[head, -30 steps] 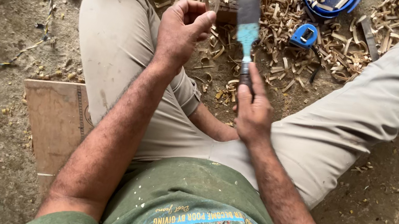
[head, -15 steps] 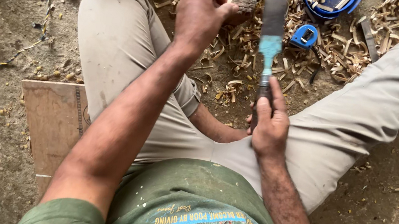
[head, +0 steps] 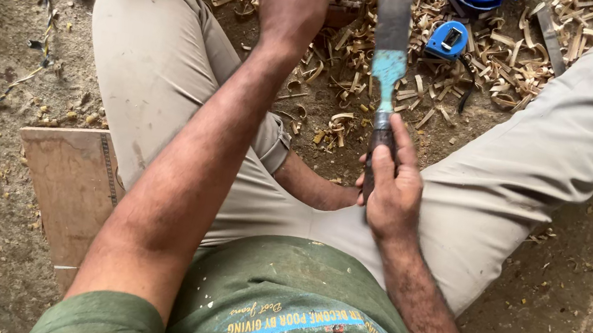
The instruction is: The person carves a wooden object using a chisel and a wooden mallet while sitting on the floor.
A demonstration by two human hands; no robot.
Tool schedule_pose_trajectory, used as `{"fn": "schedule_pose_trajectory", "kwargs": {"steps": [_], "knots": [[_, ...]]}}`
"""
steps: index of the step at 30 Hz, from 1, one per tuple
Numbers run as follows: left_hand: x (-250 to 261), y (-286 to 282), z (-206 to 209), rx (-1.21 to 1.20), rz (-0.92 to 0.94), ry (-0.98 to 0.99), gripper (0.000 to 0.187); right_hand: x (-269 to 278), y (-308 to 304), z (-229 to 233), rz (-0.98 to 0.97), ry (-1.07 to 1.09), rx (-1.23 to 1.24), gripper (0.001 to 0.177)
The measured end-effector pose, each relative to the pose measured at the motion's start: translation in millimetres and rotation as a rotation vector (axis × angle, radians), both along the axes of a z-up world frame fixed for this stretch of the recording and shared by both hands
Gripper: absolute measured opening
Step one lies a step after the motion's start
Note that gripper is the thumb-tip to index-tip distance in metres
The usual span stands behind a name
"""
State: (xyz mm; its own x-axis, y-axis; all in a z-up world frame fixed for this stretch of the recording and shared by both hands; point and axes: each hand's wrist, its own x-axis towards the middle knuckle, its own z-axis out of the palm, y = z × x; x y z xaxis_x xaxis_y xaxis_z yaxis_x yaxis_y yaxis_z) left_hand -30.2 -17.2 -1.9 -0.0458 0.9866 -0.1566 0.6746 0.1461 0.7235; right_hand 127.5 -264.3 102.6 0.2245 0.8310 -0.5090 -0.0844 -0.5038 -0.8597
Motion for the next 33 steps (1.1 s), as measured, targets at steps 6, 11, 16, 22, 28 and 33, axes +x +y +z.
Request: {"fn": "schedule_pose_trajectory", "kwargs": {"steps": [6, 11, 16, 22, 28, 33], "knots": [[-8, -43, -19, 0.192, -0.058, -0.134, 0.097, -15, -9, 7, 0.095, 0.067, -0.082, 0.054], [-1, -55, -22, 0.01, -0.049, -0.236, 0.121, -21, -8, 3, 0.141, 0.055, -0.073, 0.055], [4, -48, -34, 0.031, -0.062, -0.214, 0.123, -23, -4, -2, 0.154, 0.026, -0.046, 0.055], [7, -43, -39, 0.029, -0.06, -0.169, 0.13, -27, -2, 1, 0.175, -0.05, -0.1, 0.057], [5, -41, -19, -0.072, -0.038, -0.146, 0.128, -38, 7, 4, 0.204, -0.096, -0.144, 0.058], [8, -33, -26, -0.008, -0.073, -0.028, 0.117, -45, 16, 3, 0.196, -0.111, -0.182, 0.057]]}}
